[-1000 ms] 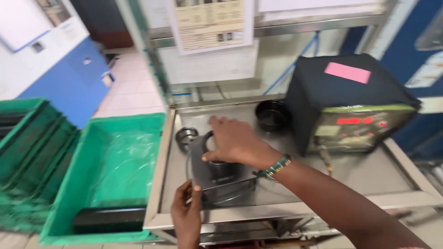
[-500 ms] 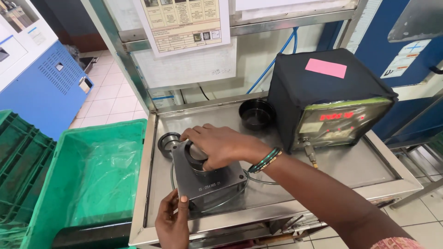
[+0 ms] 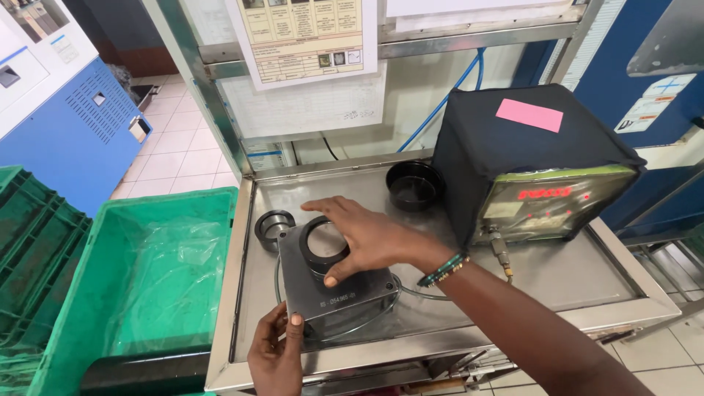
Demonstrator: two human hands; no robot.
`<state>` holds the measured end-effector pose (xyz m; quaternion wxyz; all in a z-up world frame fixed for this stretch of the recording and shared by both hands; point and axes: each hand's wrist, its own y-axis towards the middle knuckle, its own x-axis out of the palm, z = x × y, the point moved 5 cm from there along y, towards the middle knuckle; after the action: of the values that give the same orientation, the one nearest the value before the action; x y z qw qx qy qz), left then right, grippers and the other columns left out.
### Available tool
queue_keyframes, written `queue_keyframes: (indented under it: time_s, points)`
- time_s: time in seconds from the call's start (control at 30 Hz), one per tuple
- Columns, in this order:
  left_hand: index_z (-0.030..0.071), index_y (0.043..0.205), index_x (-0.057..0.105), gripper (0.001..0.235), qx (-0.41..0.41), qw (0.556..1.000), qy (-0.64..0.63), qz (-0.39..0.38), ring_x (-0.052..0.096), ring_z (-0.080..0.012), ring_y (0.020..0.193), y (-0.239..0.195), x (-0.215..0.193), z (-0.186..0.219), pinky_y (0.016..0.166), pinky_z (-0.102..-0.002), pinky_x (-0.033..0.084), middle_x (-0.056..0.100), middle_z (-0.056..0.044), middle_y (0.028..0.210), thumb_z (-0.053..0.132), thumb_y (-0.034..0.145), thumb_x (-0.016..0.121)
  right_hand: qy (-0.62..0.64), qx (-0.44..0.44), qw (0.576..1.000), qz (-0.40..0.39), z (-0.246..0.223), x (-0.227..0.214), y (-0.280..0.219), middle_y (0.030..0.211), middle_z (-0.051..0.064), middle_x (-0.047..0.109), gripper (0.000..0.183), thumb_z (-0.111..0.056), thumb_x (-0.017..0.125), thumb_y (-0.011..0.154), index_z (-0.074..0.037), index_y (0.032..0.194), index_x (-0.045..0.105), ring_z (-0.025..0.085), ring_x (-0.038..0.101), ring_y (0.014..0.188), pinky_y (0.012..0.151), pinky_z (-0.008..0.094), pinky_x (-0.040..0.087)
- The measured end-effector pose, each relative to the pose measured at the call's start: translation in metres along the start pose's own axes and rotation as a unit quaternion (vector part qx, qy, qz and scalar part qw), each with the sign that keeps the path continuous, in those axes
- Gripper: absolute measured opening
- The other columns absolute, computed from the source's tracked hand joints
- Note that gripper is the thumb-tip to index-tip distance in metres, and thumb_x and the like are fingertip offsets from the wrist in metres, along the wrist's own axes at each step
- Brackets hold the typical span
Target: Cleaning a metal part with air and loading/unloading it from a CNC lathe for quality inspection.
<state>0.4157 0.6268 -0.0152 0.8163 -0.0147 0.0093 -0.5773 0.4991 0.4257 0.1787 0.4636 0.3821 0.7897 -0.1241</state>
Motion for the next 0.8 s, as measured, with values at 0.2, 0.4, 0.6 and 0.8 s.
queue_keyframes:
  time_s: [0.2, 0.4, 0.6, 0.8]
  points:
    - [-0.002, 0.127, 0.067, 0.046, 0.024, 0.999, -0.040, -0.014, 0.066, -0.0146, 0.095, -0.002, 0.001, 0.002, 0.081, -0.029, 0.056, 0.072, -0.011, 0.100, 0.022, 0.089, 0.074, 0.122, 0.049, 0.986, 0.104, 0.007, 0.021, -0.012, 0.158, 0.016, 0.042, 0.125, -0.047, 0.094, 0.059, -0.015, 0.159, 0.027, 0.038, 0.039, 0.147, 0.118, 0.048, 0.037]
    - [-0.001, 0.128, 0.068, 0.047, -0.008, 1.000, -0.017, -0.001, 0.068, -0.0159, 0.088, -0.008, 0.004, 0.016, 0.078, -0.029, 0.055, 0.073, -0.013, 0.098, 0.023, 0.088, 0.075, 0.134, 0.054, 0.975, 0.167, 0.011, 0.028, -0.012, 0.157, 0.013, 0.044, 0.111, -0.044, 0.094, 0.067, -0.014, 0.156, 0.035, 0.037, 0.044, 0.145, 0.118, 0.047, 0.040]
    - [-0.001, 0.123, 0.068, 0.043, 0.019, 0.999, -0.036, 0.034, 0.070, -0.0163, 0.095, -0.011, -0.002, 0.019, 0.083, -0.030, 0.056, 0.075, -0.014, 0.104, 0.024, 0.089, 0.075, 0.081, 0.013, 0.970, 0.231, 0.012, 0.034, -0.010, 0.141, 0.012, 0.058, 0.091, -0.036, 0.093, 0.069, -0.009, 0.144, 0.050, 0.029, 0.058, 0.132, 0.110, 0.042, 0.047]
    - [0.005, 0.126, 0.067, 0.047, 0.059, 0.996, 0.020, 0.058, 0.068, -0.0177, 0.108, -0.022, -0.010, 0.064, 0.087, -0.031, 0.056, 0.074, -0.011, 0.117, 0.025, 0.085, 0.078, 0.093, -0.013, 0.958, 0.270, 0.003, 0.018, 0.000, 0.135, 0.013, 0.058, 0.093, -0.028, 0.097, 0.061, -0.002, 0.139, 0.053, 0.026, 0.059, 0.127, 0.109, 0.038, 0.047]
